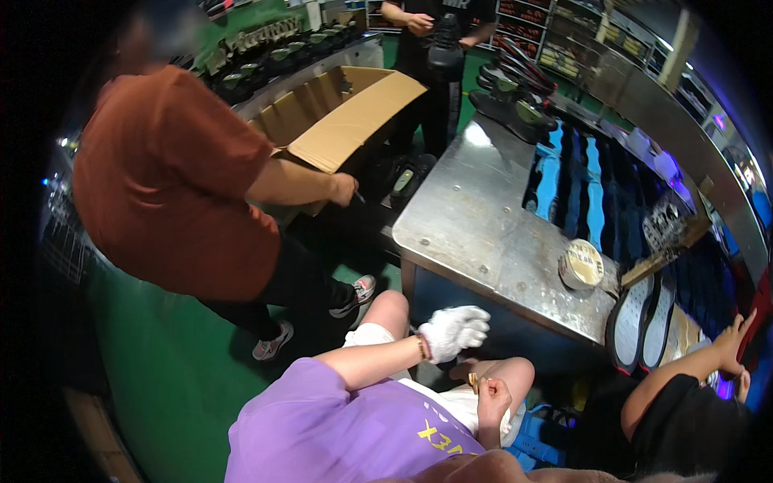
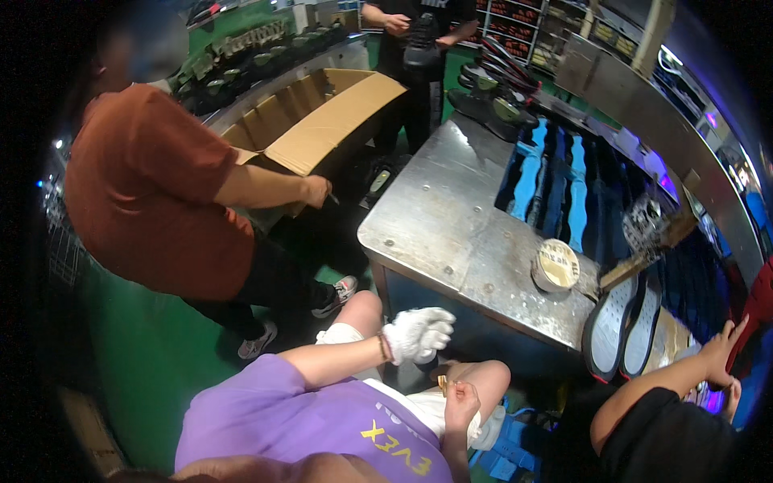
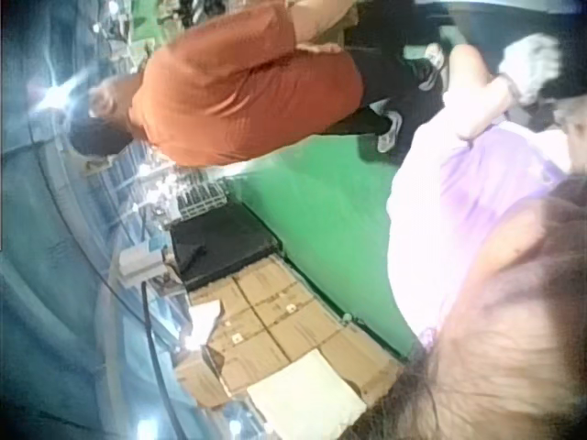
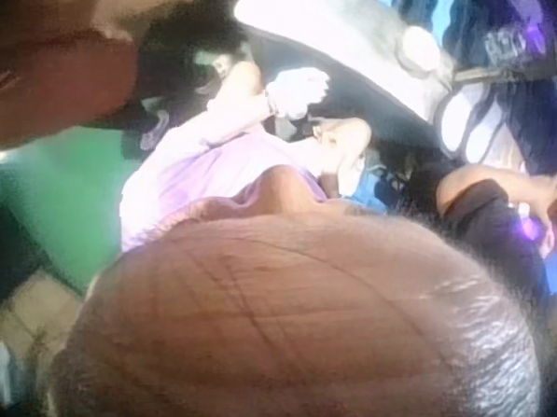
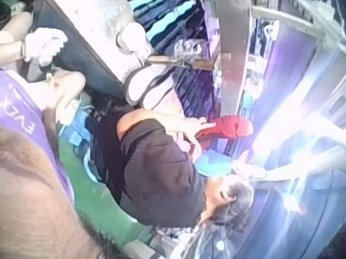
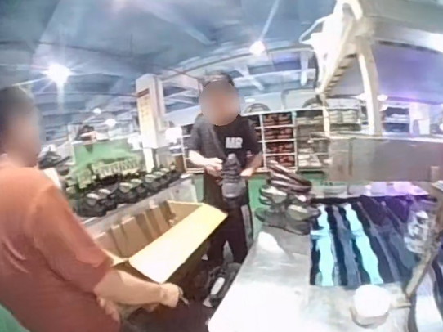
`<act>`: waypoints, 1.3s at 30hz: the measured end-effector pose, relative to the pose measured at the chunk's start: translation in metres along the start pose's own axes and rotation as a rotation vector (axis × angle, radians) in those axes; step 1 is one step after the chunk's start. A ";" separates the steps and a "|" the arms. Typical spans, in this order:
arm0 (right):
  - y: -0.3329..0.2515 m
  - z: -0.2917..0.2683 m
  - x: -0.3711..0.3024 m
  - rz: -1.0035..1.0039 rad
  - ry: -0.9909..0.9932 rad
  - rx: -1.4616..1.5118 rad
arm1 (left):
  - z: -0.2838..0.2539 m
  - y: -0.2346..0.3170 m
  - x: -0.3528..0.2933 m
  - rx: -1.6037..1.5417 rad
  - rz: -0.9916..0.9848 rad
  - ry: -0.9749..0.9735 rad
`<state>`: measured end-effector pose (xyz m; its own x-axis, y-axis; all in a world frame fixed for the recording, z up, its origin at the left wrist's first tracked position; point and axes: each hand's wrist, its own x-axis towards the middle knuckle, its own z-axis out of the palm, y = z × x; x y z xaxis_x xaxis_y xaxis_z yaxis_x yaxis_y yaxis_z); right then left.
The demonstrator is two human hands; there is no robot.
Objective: The person applies a substance to the edges of shoe soles using a small brush. They repeatedly dip the brush into a container and coat the perimeter of each sole, then place the soles on a metal table.
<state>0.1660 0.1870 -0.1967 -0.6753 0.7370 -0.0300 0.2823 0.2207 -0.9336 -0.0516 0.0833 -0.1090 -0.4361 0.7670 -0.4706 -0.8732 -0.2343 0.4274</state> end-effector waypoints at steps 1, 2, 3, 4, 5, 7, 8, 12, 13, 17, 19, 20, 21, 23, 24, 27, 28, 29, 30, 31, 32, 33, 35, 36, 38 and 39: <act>0.000 0.001 0.002 0.024 -0.009 -0.026 | -0.038 0.000 0.003 -0.088 0.012 0.043; -0.006 0.001 0.001 0.047 0.002 -0.027 | -0.069 -0.003 0.009 -0.176 0.013 0.070; -0.010 0.001 0.003 0.069 -0.001 -0.035 | -0.095 -0.014 0.013 -0.135 0.025 0.210; -0.016 0.000 0.006 0.009 -0.011 -0.137 | -0.116 -0.024 0.021 -0.097 0.034 0.346; -0.014 0.003 0.009 -0.007 -0.013 -0.148 | -0.141 -0.031 0.036 -0.009 -0.074 0.443; -0.007 0.013 0.014 0.012 -0.044 -0.035 | -0.148 -0.038 0.046 0.224 -0.172 0.569; -0.004 0.013 0.018 0.000 -0.052 -0.091 | -0.140 -0.039 0.050 0.378 -0.167 0.595; -0.010 0.021 0.026 -0.065 -0.163 -0.254 | -0.199 -0.085 0.098 1.486 -0.202 0.175; -0.002 0.019 0.025 -0.076 -0.147 -0.271 | -0.189 -0.086 0.100 1.483 -0.354 0.129; 0.004 0.015 0.026 -0.076 -0.172 -0.374 | -0.169 -0.081 0.094 2.508 -0.159 -0.623; 0.005 0.015 0.024 -0.067 -0.174 -0.382 | -0.159 -0.067 0.084 2.597 -0.069 -0.762; 0.006 0.017 0.022 -0.068 -0.166 -0.374 | -0.154 -0.061 0.076 2.325 -0.153 -0.590; 0.004 0.018 0.023 -0.080 -0.164 -0.366 | -0.140 -0.047 0.057 2.045 -0.219 -0.418; 0.006 0.018 0.022 -0.082 -0.154 -0.399 | -0.154 -0.054 0.067 1.902 -0.201 -0.284; 0.006 0.020 0.023 -0.094 -0.165 -0.415 | -0.163 -0.059 0.069 1.876 -0.176 -0.226; 0.004 0.020 0.024 -0.090 -0.179 -0.447 | -0.187 -0.076 0.090 1.976 -0.059 -0.232; 0.000 0.020 0.022 -0.072 -0.178 -0.450 | -0.193 -0.083 0.098 1.994 -0.050 -0.235; -0.004 0.018 0.022 -0.073 -0.185 -0.485 | -0.197 -0.091 0.106 2.011 -0.036 -0.248; -0.005 0.018 0.022 -0.073 -0.189 -0.471 | -0.212 -0.100 0.120 2.028 -0.033 -0.237; -0.004 0.020 0.023 -0.076 -0.200 -0.457 | -0.229 -0.109 0.133 2.042 -0.032 -0.218; -0.004 0.025 0.025 -0.084 -0.226 -0.440 | -0.249 -0.116 0.141 2.050 -0.035 -0.179; -0.006 0.023 0.024 -0.072 -0.221 -0.439 | -0.247 -0.117 0.143 2.071 -0.057 -0.176; -0.013 0.021 0.022 -0.060 -0.222 -0.438 | -0.245 -0.115 0.142 2.031 -0.085 -0.141; -0.013 0.024 0.023 -0.076 -0.240 -0.450 | -0.250 -0.112 0.135 1.964 -0.098 -0.096; -0.006 0.022 0.024 -0.073 -0.222 -0.484 | -0.216 -0.095 0.108 2.103 -0.098 -0.172; 0.001 0.011 0.021 -0.052 -0.171 -0.484 | -0.160 -0.070 0.075 2.316 -0.059 -0.321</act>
<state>0.1444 0.1961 -0.2020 -0.7872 0.6111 -0.0834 0.5011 0.5548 -0.6641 -0.0580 0.0621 -0.2974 -0.1929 0.8335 -0.5177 0.8277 0.4216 0.3703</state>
